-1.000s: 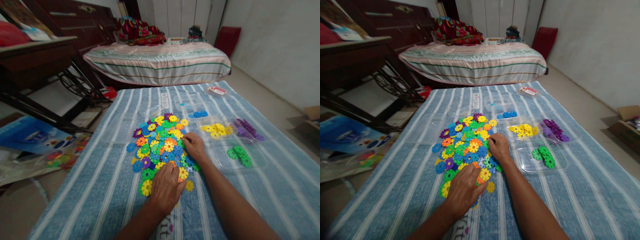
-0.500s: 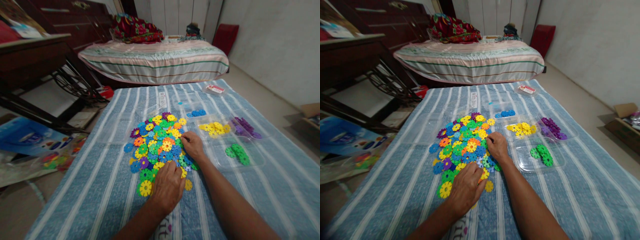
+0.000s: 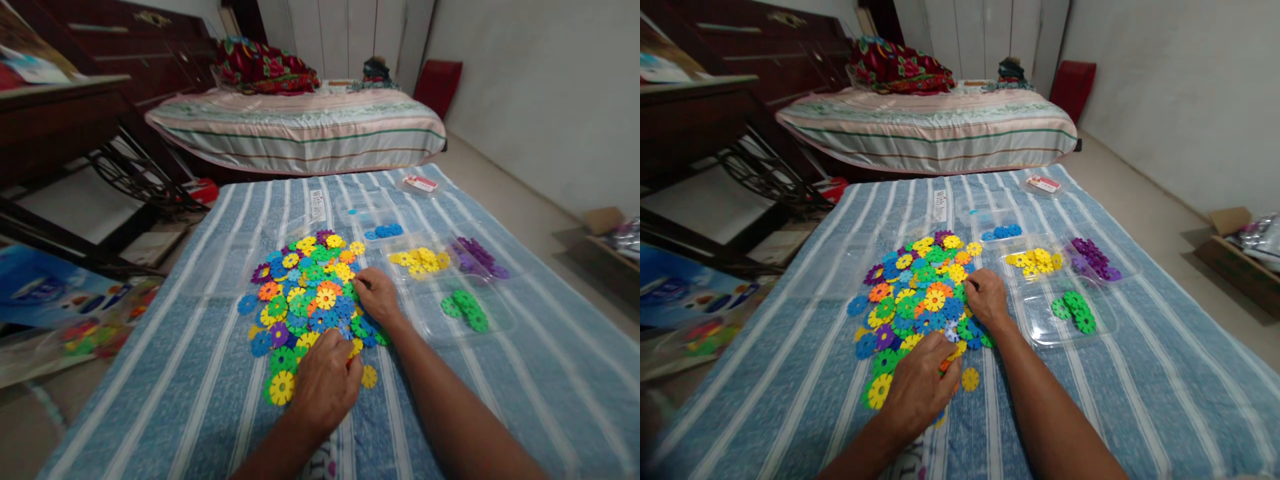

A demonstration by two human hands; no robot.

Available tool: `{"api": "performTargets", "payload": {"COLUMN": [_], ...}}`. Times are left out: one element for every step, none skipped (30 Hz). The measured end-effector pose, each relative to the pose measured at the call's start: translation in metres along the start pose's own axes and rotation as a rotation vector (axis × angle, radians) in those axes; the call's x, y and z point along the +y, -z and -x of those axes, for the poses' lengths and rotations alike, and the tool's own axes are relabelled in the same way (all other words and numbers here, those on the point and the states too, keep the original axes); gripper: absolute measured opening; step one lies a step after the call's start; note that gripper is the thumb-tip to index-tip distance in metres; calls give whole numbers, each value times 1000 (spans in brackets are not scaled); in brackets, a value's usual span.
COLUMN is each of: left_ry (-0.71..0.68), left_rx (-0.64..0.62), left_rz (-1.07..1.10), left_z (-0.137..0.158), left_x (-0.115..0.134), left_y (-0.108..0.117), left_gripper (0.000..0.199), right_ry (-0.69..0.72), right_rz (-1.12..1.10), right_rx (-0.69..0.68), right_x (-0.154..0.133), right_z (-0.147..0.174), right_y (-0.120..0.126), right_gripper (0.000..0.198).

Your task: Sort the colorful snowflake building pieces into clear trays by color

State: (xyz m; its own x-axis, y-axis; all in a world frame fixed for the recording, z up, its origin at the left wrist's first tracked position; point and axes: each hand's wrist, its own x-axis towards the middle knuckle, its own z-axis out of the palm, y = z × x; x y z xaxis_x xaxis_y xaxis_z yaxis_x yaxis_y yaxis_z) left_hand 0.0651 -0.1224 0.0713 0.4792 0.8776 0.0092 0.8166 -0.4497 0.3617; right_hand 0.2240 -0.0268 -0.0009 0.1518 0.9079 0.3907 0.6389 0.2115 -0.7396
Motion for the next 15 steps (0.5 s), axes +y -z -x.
{"api": "performTargets", "payload": {"left_ry": [0,-2,-3,0,7,22,43,68,94,118,140,160,177,193,210], "left_rx": [6,13,22,29,35,40,44,45,44,42,43,48,54,64,74], "left_rz": [8,16,25,39,56,75,93,114,137,162,187,212,238,266,298], "left_z": [0,-1,-2,-3,-4,-5,-7,-8,-10,-11,-12,-13,-14,-14,-16], "left_x": [-1,-1,-1,-2,-2,-1,-1,-1,-1,-1,-1,-1,-2,-2,-2], "left_y": [0,0,0,0,1,2,3,3,4,4,5,5,5,6,7], "left_gripper": [22,23,23,22,22,21,21,21,21,21,21,22,22,22,22], "right_ry": [0,1,3,6,8,9,9,7,6,5,3,0,-4,-8,-12], "right_rz": [0,-1,-4,-8,-12,-15,-18,-19,-18,-15,-11,-8,-6,-4,-2], "right_rx": [2,3,3,3,4,7,10,12,11,8,5,1,-2,-2,0], "right_x": [0,-1,-1,-1,-2,-2,-3,-3,-4,-4,-4,-5,-5,-5,-5], "right_z": [0,-1,-1,-1,-2,-2,-2,-2,-2,-2,-2,-2,-3,-3,-3], "right_y": [0,0,-1,-1,-1,-1,-1,-1,-1,-1,-1,-1,-1,-1,-2], "right_gripper": [16,16,17,17,17,17,16,16,16,16,16,16,15,15,15]}}
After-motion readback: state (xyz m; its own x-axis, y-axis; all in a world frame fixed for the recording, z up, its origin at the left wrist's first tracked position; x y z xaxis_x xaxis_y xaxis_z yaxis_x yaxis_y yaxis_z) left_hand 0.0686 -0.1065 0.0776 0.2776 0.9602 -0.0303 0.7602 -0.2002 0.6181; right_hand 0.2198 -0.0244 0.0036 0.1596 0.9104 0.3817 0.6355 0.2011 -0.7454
